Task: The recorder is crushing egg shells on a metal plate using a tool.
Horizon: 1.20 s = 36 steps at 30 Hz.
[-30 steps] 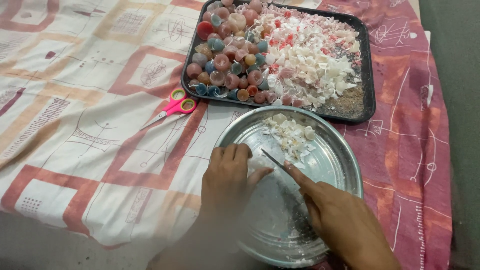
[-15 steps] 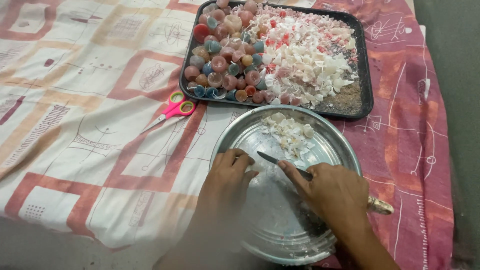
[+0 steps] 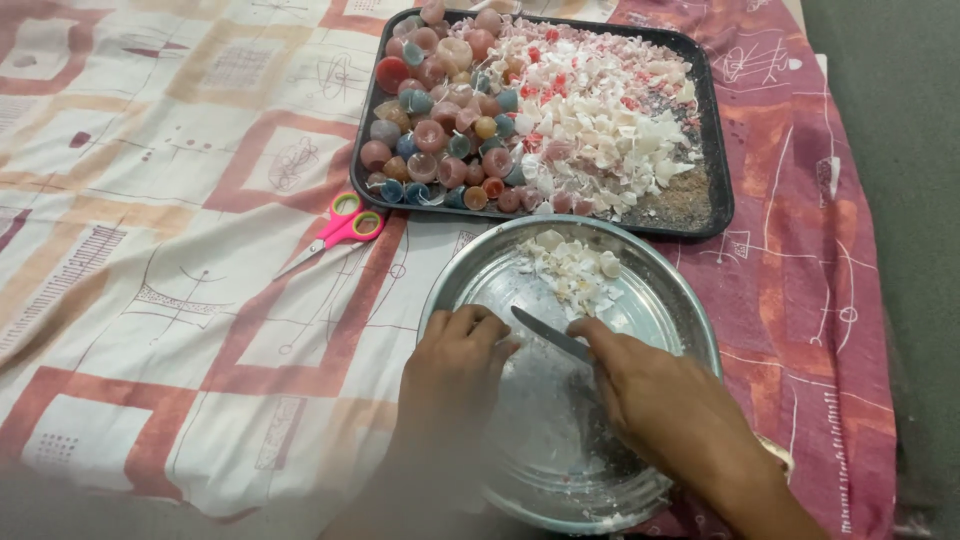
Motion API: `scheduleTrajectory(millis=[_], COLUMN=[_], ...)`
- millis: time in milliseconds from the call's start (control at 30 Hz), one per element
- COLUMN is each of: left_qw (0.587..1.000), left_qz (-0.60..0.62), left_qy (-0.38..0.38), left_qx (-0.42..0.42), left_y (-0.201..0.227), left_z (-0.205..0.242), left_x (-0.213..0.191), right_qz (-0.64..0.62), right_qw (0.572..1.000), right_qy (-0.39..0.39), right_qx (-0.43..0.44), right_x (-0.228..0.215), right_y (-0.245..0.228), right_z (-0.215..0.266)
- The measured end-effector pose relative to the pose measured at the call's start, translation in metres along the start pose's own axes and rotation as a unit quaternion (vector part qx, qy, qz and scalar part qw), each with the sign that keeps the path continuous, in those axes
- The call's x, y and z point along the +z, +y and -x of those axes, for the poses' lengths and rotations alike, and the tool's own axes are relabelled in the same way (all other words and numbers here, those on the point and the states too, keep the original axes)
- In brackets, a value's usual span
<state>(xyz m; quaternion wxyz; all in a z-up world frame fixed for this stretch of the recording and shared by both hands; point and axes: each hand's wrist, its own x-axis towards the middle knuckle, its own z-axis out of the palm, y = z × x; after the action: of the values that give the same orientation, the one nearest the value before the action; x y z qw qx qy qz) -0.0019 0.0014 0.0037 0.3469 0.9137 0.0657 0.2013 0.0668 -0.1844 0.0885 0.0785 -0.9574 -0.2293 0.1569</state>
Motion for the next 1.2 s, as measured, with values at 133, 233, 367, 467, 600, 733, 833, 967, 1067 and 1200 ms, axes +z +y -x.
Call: scheduleTrajectory(millis=[133,233,367,467,600,733,833,967,1067,1200], left_qw=[1.0,1.0,0.999,1.0,1.0,1.0,1.0,0.998,0.995,0.998], left_qz=[-0.017,-0.021,-0.021,-0.024,-0.005,-0.004,-0.005,-0.017,-0.023,0.005], left_qy=[0.005,0.014,0.025,0.021,0.021,0.014,-0.011,-0.049,-0.091,-0.06], left_qx=[0.008,0.008,0.001,-0.002,0.003,0.023,0.006,-0.018,-0.035,-0.03], left_y=[0.004,0.009,0.011,0.01,0.007,0.007,0.008,-0.002,-0.01,-0.015], left_z=[0.0,0.0,-0.001,-0.001,0.0,-0.002,-0.004,-0.005,-0.006,-0.003], left_x=[-0.002,-0.005,-0.005,-0.005,-0.004,-0.006,-0.008,-0.001,0.004,0.01], right_qz=[0.057,0.108,0.187,0.232,0.26,0.266,0.283,0.312,0.337,0.346], right_qw=[0.998,0.991,0.972,0.954,0.94,0.938,0.93,0.915,0.906,0.9], right_qy=[-0.026,-0.072,-0.144,-0.191,-0.221,-0.213,-0.202,-0.209,-0.207,-0.176], right_qx=[-0.03,-0.017,0.006,0.01,0.021,-0.066,-0.119,-0.147,-0.154,-0.2], right_x=[-0.023,-0.042,-0.067,-0.078,-0.085,-0.095,-0.098,-0.106,-0.101,-0.087], right_y=[-0.003,-0.011,-0.04,-0.055,-0.057,-0.059,-0.064,-0.09,-0.096,-0.091], right_z=[0.008,0.007,-0.001,-0.01,-0.028,-0.053,-0.072,-0.081,-0.087,-0.098])
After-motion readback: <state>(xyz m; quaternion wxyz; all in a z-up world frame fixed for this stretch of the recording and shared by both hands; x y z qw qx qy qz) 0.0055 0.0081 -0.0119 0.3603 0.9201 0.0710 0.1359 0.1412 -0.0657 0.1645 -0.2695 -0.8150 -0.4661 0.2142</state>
